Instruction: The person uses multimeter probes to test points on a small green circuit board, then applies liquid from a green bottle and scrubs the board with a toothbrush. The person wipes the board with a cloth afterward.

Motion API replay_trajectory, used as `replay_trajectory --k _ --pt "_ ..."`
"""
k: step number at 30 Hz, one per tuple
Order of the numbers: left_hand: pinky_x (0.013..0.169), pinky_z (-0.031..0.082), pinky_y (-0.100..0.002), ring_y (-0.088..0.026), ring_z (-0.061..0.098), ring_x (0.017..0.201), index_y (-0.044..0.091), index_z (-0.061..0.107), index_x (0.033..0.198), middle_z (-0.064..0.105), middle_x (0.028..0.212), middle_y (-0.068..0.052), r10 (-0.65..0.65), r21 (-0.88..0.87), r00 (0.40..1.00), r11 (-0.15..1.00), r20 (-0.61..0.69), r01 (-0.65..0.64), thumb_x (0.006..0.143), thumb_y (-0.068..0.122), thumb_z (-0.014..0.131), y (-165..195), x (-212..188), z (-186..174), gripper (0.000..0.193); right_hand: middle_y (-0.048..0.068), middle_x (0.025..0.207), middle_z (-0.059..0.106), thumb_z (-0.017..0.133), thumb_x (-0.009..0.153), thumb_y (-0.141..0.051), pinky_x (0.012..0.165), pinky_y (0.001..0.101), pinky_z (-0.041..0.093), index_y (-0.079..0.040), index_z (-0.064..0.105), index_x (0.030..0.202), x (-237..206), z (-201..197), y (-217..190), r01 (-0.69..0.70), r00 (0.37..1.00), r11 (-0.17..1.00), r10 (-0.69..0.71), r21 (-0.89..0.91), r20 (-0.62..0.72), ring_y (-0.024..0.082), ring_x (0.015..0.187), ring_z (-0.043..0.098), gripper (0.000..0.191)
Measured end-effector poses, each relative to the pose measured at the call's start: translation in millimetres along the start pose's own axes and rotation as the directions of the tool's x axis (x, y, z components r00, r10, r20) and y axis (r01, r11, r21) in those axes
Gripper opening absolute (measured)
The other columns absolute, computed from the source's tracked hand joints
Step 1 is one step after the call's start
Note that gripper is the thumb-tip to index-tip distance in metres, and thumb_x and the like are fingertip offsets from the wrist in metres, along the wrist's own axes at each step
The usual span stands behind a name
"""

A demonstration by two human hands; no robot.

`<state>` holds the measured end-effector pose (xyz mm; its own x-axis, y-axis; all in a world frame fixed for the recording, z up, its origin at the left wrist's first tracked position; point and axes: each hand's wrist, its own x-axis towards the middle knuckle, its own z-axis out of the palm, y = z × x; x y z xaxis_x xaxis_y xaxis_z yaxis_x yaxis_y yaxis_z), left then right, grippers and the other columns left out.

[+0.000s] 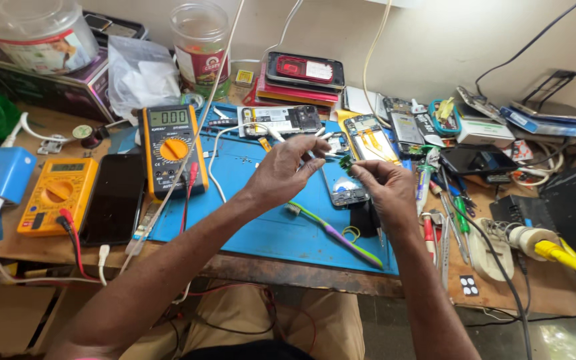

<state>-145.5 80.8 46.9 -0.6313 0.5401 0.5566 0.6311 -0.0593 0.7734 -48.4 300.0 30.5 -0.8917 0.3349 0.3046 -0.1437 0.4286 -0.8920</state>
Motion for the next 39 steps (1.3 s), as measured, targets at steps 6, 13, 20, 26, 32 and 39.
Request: replay_trajectory --k 6,13,20,26,32,39 --pt "0.074 0.058 -0.028 -0.012 0.069 0.087 0.004 0.067 0.121 0.072 0.107 -0.005 0.094 0.155 0.983 0.985 -0.156 -0.07 0.102 0.007 0.072 47 -57 -63 0.019 0.003 0.113 0.068 0.051 0.103 -0.01 0.102 0.0258 0.049 -0.007 0.064 0.11 -7 -13 -12 0.419 0.886 0.905 -0.392 0.066 -0.248 0.012 0.108 0.064 0.015" --pt "0.069 0.047 -0.023 -0.004 0.058 0.073 0.003 0.069 0.105 0.065 0.085 -0.002 -0.377 -0.085 0.864 0.925 -0.333 0.37 0.107 0.006 0.072 111 -221 -106 0.005 0.01 0.109 0.071 0.062 0.102 -0.004 0.097 0.0274 0.055 0.0 0.067 0.107 -132 16 -76 0.294 0.932 0.85 -0.356 0.438 0.065 0.017 0.103 0.068 0.008" --pt "0.074 0.057 -0.031 -0.02 0.076 0.084 0.002 0.072 0.099 0.076 0.09 -0.01 -0.653 0.159 0.757 0.744 -0.028 0.648 0.092 0.01 0.072 83 -299 -52 0.011 0.017 0.106 0.073 0.074 0.102 0.002 0.093 0.029 0.06 0.007 0.07 0.105 -202 11 -51 -0.103 0.964 0.964 0.036 0.245 0.265 0.021 0.099 0.073 0.007" --pt "0.084 0.059 -0.039 -0.029 0.072 0.098 0.007 0.072 0.106 0.075 0.104 -0.011 -0.484 0.345 0.875 0.819 -0.015 0.459 0.093 0.007 0.067 15 -318 -10 0.014 0.014 0.095 0.077 0.078 0.093 0.001 0.077 0.0279 0.055 0.007 0.076 0.109 -227 14 -3 -0.447 0.855 0.893 0.444 -0.054 0.268 0.016 0.083 0.07 0.018" --pt "0.07 0.059 -0.039 -0.025 0.075 0.076 0.012 0.073 0.102 0.077 0.089 -0.009 -0.741 0.342 0.666 0.606 -0.086 0.718 0.092 0.022 0.072 25 -342 -55 0.015 0.014 0.094 0.077 0.075 0.093 -0.004 0.074 0.0271 0.058 0.007 0.074 0.109 -237 36 45 -0.55 0.785 0.834 0.532 -0.039 0.316 0.016 0.084 0.073 0.02" --pt "0.077 0.058 -0.041 -0.031 0.074 0.085 0.008 0.076 0.102 0.075 0.094 -0.014 -0.725 0.468 0.625 0.463 -0.289 0.753 0.089 0.014 0.074 30 -362 -120 0.015 0.012 0.091 0.076 0.075 0.093 -0.006 0.072 0.0254 0.056 0.007 0.073 0.11 -243 57 79 -0.521 0.758 0.853 0.486 -0.045 0.434 0.013 0.081 0.071 0.021"
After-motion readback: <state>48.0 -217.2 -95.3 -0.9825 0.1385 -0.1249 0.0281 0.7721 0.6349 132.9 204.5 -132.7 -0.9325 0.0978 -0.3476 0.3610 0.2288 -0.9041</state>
